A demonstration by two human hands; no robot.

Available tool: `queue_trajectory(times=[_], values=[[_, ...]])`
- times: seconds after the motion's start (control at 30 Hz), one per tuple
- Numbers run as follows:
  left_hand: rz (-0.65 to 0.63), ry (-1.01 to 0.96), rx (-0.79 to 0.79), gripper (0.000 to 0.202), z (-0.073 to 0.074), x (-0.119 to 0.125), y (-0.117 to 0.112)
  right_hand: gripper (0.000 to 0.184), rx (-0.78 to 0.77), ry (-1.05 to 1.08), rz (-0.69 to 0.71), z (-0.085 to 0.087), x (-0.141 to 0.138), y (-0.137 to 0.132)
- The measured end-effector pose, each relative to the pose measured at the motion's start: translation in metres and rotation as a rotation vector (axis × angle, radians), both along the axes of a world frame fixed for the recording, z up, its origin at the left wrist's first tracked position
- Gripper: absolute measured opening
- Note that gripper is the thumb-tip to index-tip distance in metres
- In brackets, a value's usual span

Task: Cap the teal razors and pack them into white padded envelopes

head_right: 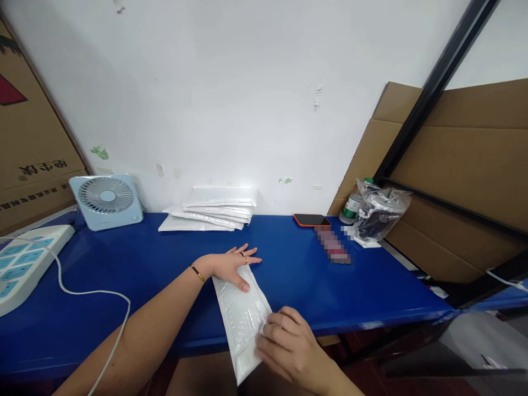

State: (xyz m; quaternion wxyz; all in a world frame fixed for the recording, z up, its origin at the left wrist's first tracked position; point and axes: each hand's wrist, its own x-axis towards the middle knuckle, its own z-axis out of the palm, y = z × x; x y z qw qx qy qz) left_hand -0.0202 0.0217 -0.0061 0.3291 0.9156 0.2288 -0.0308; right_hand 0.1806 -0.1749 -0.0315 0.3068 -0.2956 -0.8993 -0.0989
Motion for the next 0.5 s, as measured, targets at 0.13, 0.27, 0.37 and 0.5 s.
queue_trajectory(times=[0.13,0.27,0.37,0.5], values=[[0.020,-0.029,-0.020,0.092,0.001,-0.001,0.000,0.032,0.064,-0.105,0.032,-0.004,0.002,-0.006],[0.162,-0.240,-0.139,0.077,0.009,-0.006,0.004,0.029,0.088,0.078,-0.062,0.015,0.017,0.009],[0.428,-0.555,-0.242,0.059,0.013,-0.011,0.015,0.018,-0.070,0.444,-0.424,0.050,0.045,0.043],[0.781,-0.797,-0.266,0.051,0.008,-0.016,0.032,0.026,-0.413,1.011,-0.627,0.086,0.099,0.112]])
